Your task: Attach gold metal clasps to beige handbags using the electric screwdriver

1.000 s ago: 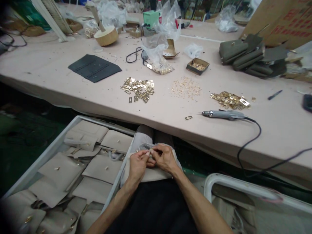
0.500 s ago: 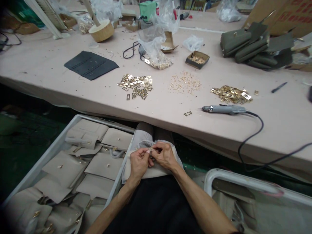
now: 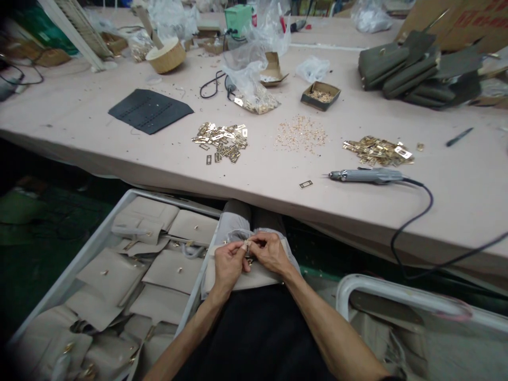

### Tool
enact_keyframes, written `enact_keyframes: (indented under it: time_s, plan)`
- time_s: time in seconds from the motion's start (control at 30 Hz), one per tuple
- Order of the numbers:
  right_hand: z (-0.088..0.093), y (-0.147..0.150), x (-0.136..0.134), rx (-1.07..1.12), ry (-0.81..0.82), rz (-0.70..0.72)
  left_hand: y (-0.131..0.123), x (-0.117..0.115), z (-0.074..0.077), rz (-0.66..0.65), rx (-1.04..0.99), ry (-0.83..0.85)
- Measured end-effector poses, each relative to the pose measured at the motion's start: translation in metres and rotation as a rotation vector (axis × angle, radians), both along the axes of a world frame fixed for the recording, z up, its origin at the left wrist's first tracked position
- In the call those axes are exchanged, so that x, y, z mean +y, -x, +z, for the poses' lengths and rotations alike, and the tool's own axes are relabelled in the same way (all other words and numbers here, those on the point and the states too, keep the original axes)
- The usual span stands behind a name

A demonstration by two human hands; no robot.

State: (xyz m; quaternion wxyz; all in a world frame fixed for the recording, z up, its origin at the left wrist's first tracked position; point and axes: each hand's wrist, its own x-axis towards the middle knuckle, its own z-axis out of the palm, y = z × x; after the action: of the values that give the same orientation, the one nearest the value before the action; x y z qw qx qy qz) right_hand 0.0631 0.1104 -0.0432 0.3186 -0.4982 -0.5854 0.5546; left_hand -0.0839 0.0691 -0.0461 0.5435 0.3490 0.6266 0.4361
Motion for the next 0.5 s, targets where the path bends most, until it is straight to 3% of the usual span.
enact_keyframes:
  time_s: [0.3,0.5]
  plan:
    - [0.0076,0.0052,-0.0024,-0.056,0.049,-0.046,-0.0018,-0.0020,0.0010,-0.015,-0.008,-0.017]
    - [0.0034,0.0002,-0.0053,-0.009,0.020,0.010,-0.0034,-0.0032,-0.0004,0.017,0.006,-0.026]
